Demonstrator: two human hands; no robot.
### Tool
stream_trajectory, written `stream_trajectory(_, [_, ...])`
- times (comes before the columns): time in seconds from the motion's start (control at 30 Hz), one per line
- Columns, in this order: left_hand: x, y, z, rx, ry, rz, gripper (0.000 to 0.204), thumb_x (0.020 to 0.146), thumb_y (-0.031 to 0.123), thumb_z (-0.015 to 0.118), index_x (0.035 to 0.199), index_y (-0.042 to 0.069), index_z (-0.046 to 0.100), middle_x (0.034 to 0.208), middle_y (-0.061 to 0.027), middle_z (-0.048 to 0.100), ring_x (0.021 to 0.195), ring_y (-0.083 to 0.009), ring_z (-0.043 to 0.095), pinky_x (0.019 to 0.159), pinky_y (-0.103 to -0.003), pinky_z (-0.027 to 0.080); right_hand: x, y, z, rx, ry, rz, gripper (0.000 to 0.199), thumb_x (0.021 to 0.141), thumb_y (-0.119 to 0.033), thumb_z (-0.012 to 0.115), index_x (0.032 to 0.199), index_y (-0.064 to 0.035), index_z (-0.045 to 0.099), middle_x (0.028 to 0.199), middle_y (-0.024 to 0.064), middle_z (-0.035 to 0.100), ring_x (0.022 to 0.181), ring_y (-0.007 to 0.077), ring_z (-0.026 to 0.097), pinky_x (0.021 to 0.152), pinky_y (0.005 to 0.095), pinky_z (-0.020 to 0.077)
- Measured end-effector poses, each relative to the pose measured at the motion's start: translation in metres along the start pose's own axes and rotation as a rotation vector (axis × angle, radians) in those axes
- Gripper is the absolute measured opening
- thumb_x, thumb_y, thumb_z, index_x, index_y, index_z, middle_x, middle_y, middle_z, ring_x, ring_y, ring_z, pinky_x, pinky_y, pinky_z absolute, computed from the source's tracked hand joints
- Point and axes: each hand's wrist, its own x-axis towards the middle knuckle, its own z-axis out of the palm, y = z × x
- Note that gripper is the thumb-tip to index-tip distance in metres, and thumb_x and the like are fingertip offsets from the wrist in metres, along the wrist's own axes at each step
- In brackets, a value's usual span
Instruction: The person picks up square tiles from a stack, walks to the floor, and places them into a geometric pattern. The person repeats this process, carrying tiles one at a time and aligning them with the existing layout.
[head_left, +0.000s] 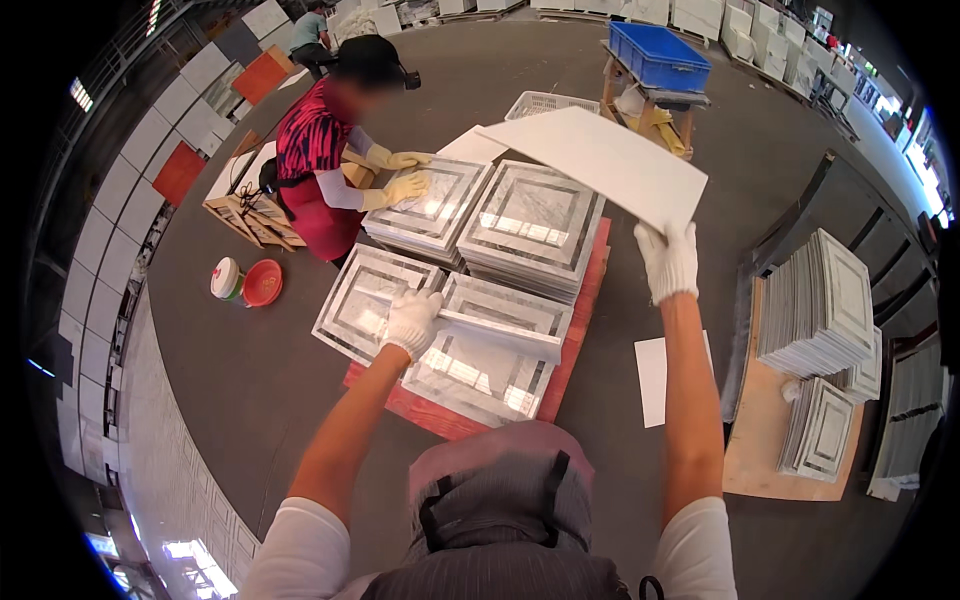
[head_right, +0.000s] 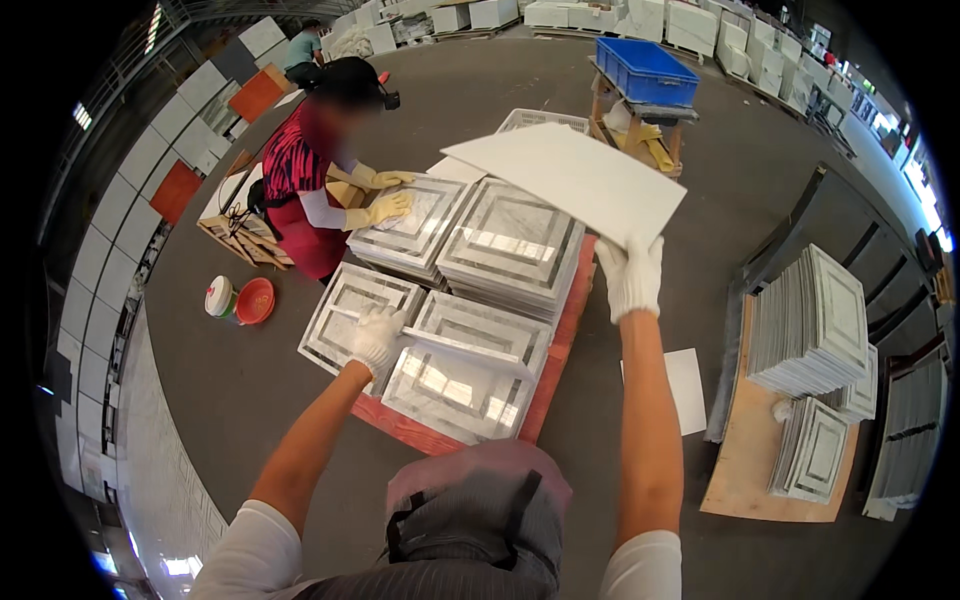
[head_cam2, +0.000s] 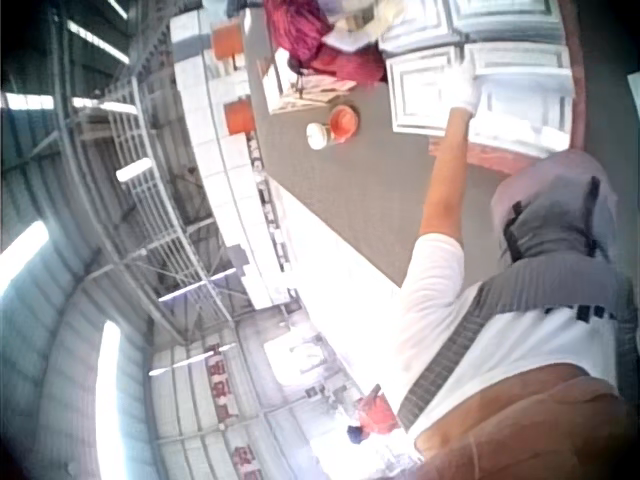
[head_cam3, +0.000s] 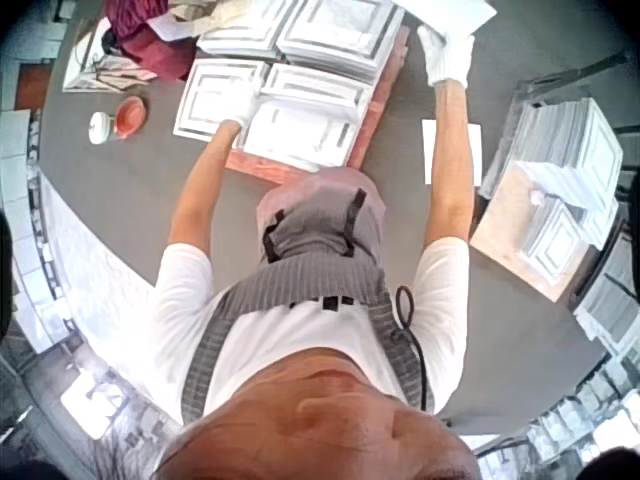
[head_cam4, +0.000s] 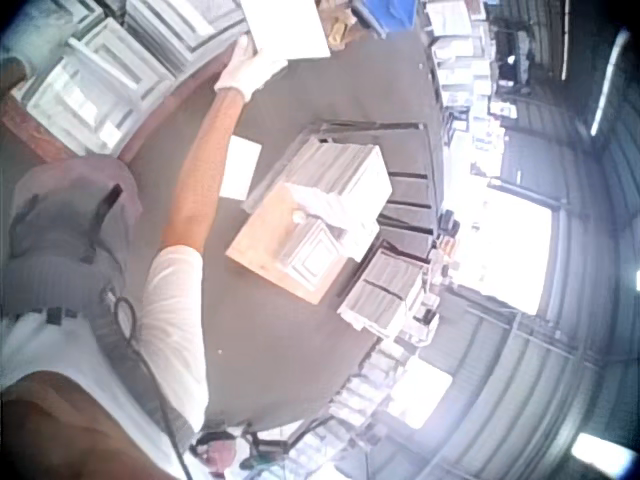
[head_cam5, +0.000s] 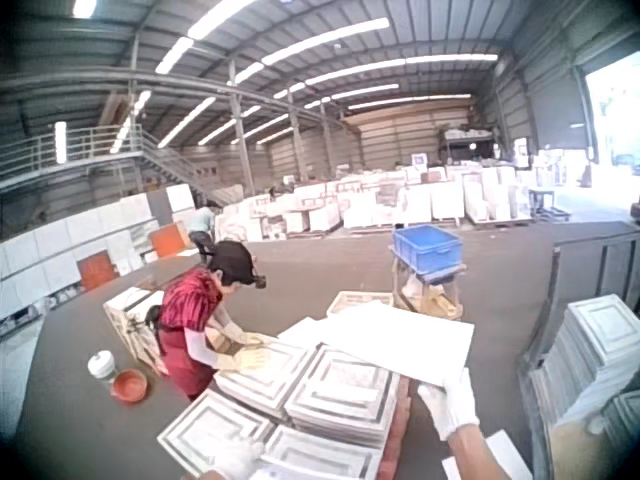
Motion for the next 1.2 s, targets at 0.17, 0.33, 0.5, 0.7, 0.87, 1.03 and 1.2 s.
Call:
stream_trajectory(0.17, [-0.013,0.01,-0.005,-0.004,-0.037,-0.028,0.03,0.077,0.033,0.069,0.097,0.011,0.062,0.098,-0.01,0.062,0.102,-0.0301,0.057,0.103,-0.046,0.032,0.026,0.029,0.03,-0.076,-0.181,0.317,0.077,0.093,-0.05,0.052,0.144,-0.0023,0.02,0.15,0.0241,0.022,0.136,0.0356,0.03,0.108,0.0437,0.0351])
stream_trajectory(0.33, [-0.031,0.018,0.003,-0.052,0.042,-0.006,0.03,0.076,0.032,0.069,0.097,0.013,0.06,0.098,-0.0088,0.06,0.104,-0.0312,0.054,0.102,-0.045,0.034,-0.073,0.075,-0.075,-0.295,-0.122,0.583,0.065,0.092,-0.044,0.058,0.139,-0.0068,0.033,0.134,0.0158,0.043,0.12,0.0313,0.048,0.094,0.0398,0.0477])
stream_trajectory(0.5, [-0.038,0.024,-0.005,-0.091,0.031,0.014,0.032,0.076,0.033,0.069,0.1,0.014,0.058,0.102,-0.0072,0.058,0.107,-0.0308,0.052,0.098,-0.046,0.037,-0.169,0.087,-0.111,-0.393,-0.01,0.881,0.076,0.091,-0.053,0.053,0.147,-0.0124,0.021,0.144,0.0263,0.033,0.126,0.0403,0.043,0.095,0.0491,0.0464])
stream_trajectory(0.7, [-0.04,0.021,0.004,-0.101,0.106,-0.001,0.032,0.077,0.027,0.068,0.104,0.013,0.06,0.098,-0.0095,0.059,0.106,-0.0344,0.051,0.101,-0.047,0.032,-0.178,0.08,-0.043,-0.16,-0.021,1.017,0.089,0.086,-0.067,0.049,0.144,-0.0059,0.021,0.137,0.0291,0.038,0.115,0.0412,0.052,0.085,0.0469,0.0534])
stream_trajectory(0.87, [-0.043,0.017,0.011,-0.031,0.104,0.04,0.038,0.078,0.028,0.067,0.113,0.015,0.059,0.099,-0.0095,0.058,0.107,-0.0339,0.051,0.103,-0.047,0.03,-0.17,0.097,-0.034,-0.101,0.108,0.965,0.067,0.091,-0.055,0.051,0.13,-0.0019,0.042,0.122,0.0267,0.053,0.101,0.0386,0.061,0.075,0.0443,0.0584])
stream_trajectory(1.03, [-0.045,0.013,0.003,-0.268,0.141,0.115,0.041,0.078,0.024,0.068,0.117,0.014,0.058,0.11,-0.011,0.06,0.109,-0.0297,0.054,0.101,-0.046,0.034,-0.157,0.119,-0.059,0.082,0.206,0.968,0.04,0.097,-0.03,0.05,0.124,-0.0007,0.046,0.123,0.0258,0.053,0.111,0.0389,0.057,0.091,0.0492,0.0525])
stream_trajectory(1.2, [-0.044,-0.034,-0.005,-0.802,0.561,-0.099,0.04,0.082,0.019,0.066,0.119,0.005,0.057,0.116,-0.0132,0.059,0.109,-0.0286,0.054,0.095,-0.038,0.042,-0.153,0.107,-0.064,0.116,0.29,0.928,0.03,0.097,-0.02,0.047,0.115,0.0031,0.048,0.12,0.0249,0.054,0.11,0.0373,0.057,0.09,0.0474,0.0546])
